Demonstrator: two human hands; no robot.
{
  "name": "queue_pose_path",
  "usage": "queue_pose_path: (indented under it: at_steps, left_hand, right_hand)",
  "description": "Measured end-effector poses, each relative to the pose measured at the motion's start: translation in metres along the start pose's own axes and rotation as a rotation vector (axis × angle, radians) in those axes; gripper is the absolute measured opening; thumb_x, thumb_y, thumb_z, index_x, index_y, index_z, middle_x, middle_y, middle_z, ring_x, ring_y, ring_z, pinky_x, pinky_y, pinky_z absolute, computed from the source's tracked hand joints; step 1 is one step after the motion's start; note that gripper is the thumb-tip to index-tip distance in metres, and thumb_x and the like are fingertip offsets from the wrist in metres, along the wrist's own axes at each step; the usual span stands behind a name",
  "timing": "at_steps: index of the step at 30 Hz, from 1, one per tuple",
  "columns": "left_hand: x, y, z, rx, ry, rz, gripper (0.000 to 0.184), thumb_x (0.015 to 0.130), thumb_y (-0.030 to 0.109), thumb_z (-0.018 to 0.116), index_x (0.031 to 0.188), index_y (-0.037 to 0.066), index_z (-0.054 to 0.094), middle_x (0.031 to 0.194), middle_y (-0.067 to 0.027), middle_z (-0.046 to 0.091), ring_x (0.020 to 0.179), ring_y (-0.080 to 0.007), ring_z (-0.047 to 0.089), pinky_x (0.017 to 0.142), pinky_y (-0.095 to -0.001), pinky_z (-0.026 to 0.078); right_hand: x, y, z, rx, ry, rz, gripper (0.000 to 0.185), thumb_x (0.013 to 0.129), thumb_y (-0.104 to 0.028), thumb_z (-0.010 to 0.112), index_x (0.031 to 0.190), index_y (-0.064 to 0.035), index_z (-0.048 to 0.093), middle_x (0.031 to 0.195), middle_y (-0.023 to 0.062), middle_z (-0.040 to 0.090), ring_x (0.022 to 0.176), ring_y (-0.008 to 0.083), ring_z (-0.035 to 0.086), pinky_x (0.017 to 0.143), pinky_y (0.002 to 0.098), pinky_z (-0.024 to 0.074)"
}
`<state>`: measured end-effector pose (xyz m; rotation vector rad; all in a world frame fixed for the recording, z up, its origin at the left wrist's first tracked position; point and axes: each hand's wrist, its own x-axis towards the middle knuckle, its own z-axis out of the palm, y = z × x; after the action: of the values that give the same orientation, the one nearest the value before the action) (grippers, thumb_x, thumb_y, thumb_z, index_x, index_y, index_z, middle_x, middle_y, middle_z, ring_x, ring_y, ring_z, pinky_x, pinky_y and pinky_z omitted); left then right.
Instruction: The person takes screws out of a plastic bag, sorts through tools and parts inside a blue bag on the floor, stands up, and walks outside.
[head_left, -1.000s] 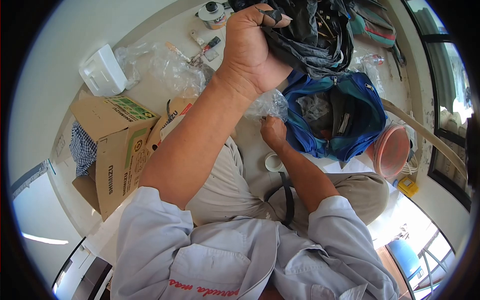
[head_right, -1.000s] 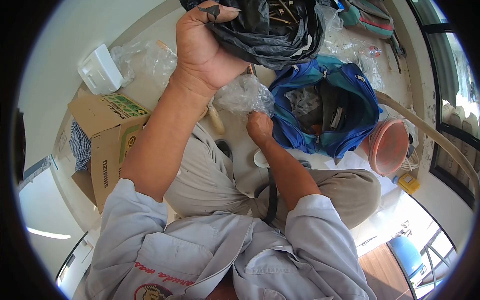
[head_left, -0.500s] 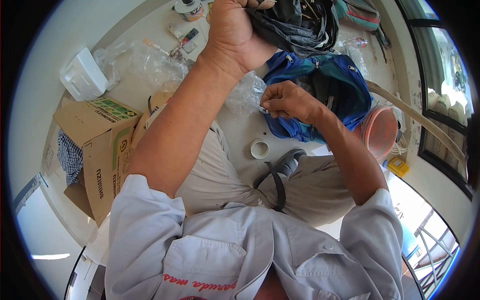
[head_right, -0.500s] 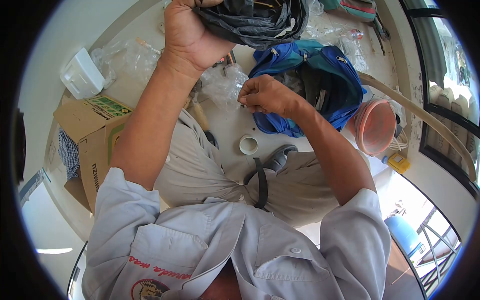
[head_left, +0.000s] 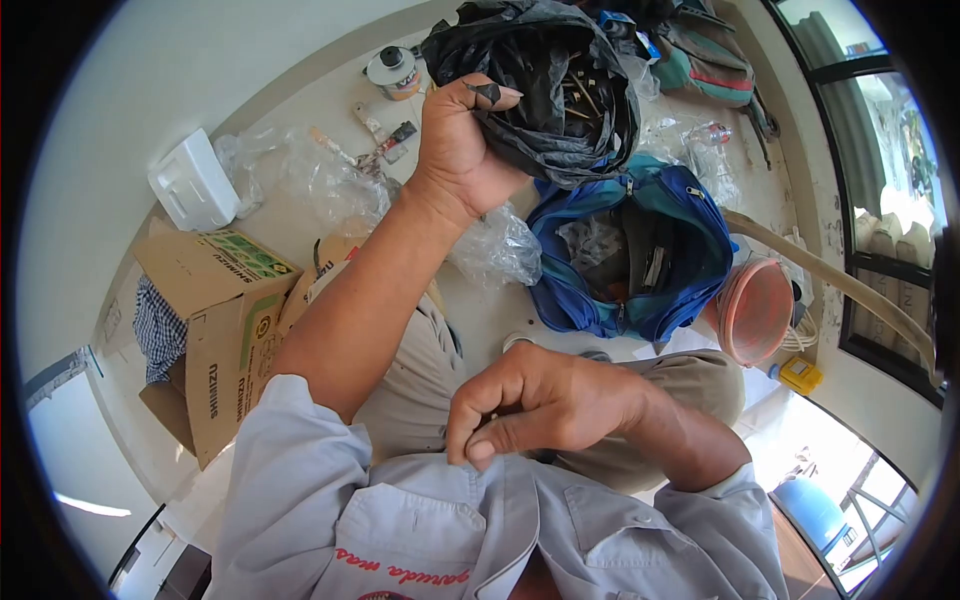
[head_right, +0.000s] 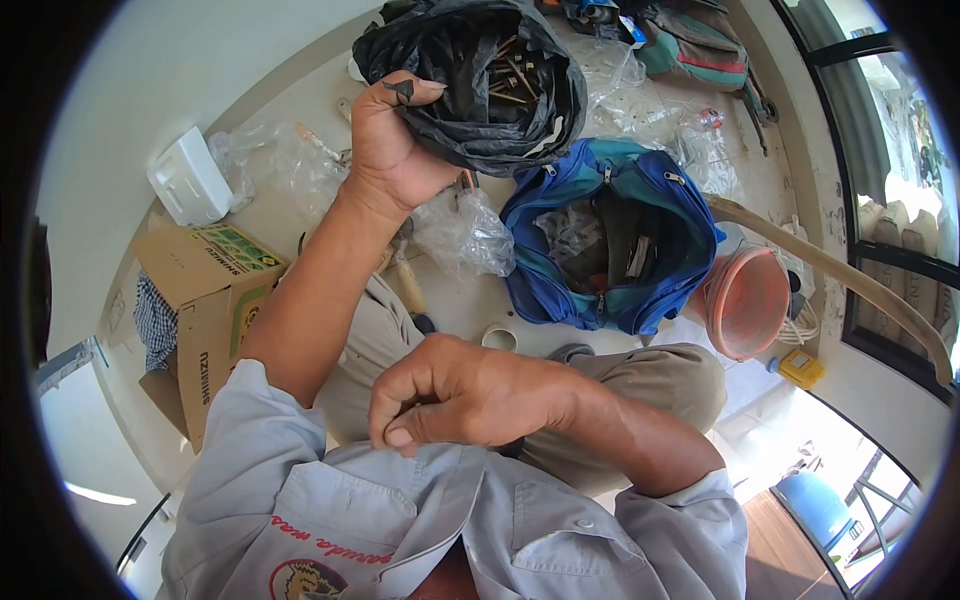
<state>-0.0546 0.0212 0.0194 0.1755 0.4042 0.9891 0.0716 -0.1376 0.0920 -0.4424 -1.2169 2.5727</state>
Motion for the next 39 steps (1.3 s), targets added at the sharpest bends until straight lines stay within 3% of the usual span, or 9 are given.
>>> queue_pose_path:
  at_steps: [5, 7, 9, 12, 16, 23, 26, 32, 39]
  left_hand:
    - [0.003, -0.003, -0.004, -0.062, 0.136, -0.027, 0.051, 0.074, 0.017, 0.058, 0.123, 0.003, 0.065, 0.122, -0.0158, 0.068, 0.115, -0.0362, 0.064, 0.106, -0.0567, 0.047]
    - [0.004, -0.006, 0.005, -0.028, 0.102, -0.034, 0.015, 0.078, 0.019, 0.059, 0.089, 0.011, 0.064, 0.097, -0.0057, 0.069, 0.099, -0.0287, 0.065, 0.101, -0.0512, 0.049]
    - [-0.004, -0.008, 0.022, 0.039, 0.132, -0.04, 0.011, 0.079, 0.02, 0.059, 0.079, 0.013, 0.068, 0.089, -0.0033, 0.071, 0.093, -0.0261, 0.067, 0.098, -0.0498, 0.051]
    - [0.002, -0.01, 0.008, -0.017, 0.046, -0.055, 0.053, 0.074, 0.013, 0.057, 0.125, 0.002, 0.064, 0.122, -0.0153, 0.068, 0.113, -0.0357, 0.065, 0.104, -0.0558, 0.049]
    - [-0.003, -0.014, 0.026, 0.036, 0.06, -0.044, 0.035, 0.076, 0.015, 0.058, 0.107, 0.005, 0.07, 0.105, -0.0095, 0.072, 0.098, -0.0283, 0.068, 0.098, -0.0494, 0.052]
    - [-0.005, -0.016, 0.018, 0.008, 0.024, -0.098, 0.043, 0.074, 0.016, 0.058, 0.114, 0.003, 0.069, 0.112, -0.0123, 0.072, 0.106, -0.0303, 0.067, 0.102, -0.0487, 0.05]
    - [-0.005, -0.015, 0.013, -0.05, 0.009, -0.119, 0.045, 0.075, 0.019, 0.057, 0.115, 0.004, 0.069, 0.116, -0.0128, 0.072, 0.109, -0.0307, 0.066, 0.103, -0.0489, 0.049]
    - [0.003, -0.016, 0.006, -0.01, 0.052, -0.103, 0.05, 0.075, 0.021, 0.057, 0.121, 0.004, 0.067, 0.12, -0.013, 0.07, 0.111, -0.0319, 0.066, 0.105, -0.0493, 0.048]
    - [0.007, -0.021, 0.008, 0.007, 0.035, -0.143, 0.049, 0.076, 0.02, 0.057, 0.121, 0.004, 0.067, 0.12, -0.013, 0.07, 0.112, -0.0324, 0.065, 0.106, -0.0504, 0.047]
  right_hand:
    - [0.02, 0.005, 0.04, -0.243, -0.363, -0.044, 0.013, 0.079, 0.002, 0.064, 0.091, 0.0061, 0.066, 0.079, 0.0165, 0.066, 0.076, 0.029, 0.066, 0.071, 0.0398, 0.05]
    - [0.026, 0.009, 0.038, -0.552, -0.433, 0.036, 0.016, 0.075, -0.001, 0.064, 0.089, 0.0052, 0.067, 0.078, 0.0186, 0.066, 0.077, 0.0346, 0.066, 0.07, 0.042, 0.0503]
    - [0.029, 0.008, 0.038, -0.73, -0.47, 0.09, 0.017, 0.075, -0.005, 0.064, 0.089, 0.0045, 0.068, 0.078, 0.02, 0.067, 0.079, 0.0386, 0.067, 0.069, 0.0439, 0.0505]
    - [0.027, 0.008, 0.04, -0.668, -0.436, 0.095, 0.017, 0.08, -0.008, 0.066, 0.091, 0.0039, 0.069, 0.08, 0.0205, 0.069, 0.08, 0.0398, 0.067, 0.069, 0.0448, 0.0507]
    - [0.017, 0.017, 0.035, -0.367, -0.26, -0.024, 0.013, 0.088, -0.007, 0.068, 0.096, 0.0038, 0.069, 0.082, 0.0177, 0.07, 0.078, 0.0306, 0.069, 0.07, 0.04, 0.0513]
    - [0.008, 0.023, 0.045, 0.143, -0.163, -0.15, 0.011, 0.083, 0.003, 0.071, 0.094, 0.0033, 0.071, 0.084, 0.0068, 0.071, 0.079, 0.0117, 0.063, 0.072, 0.0302, 0.0501]
    - [0.002, 0.008, 0.045, 0.223, -0.33, -0.188, 0.009, 0.092, 0.001, 0.064, 0.099, 0.0026, 0.068, 0.095, 0.0052, 0.069, 0.087, 0.0106, 0.06, 0.077, 0.0287, 0.0475]
    - [0.005, 0.005, 0.042, -0.15, -0.421, -0.133, 0.017, 0.087, 0.004, 0.055, 0.101, 0.0033, 0.064, 0.09, 0.0092, 0.067, 0.084, 0.0202, 0.061, 0.08, 0.0351, 0.0481]
    - [-0.012, -0.007, 0.041, -0.241, -0.36, -0.131, 0.024, 0.082, 0.004, 0.055, 0.105, 0.0054, 0.058, 0.089, 0.0261, 0.065, 0.085, 0.0432, 0.062, 0.076, 0.0456, 0.0478]
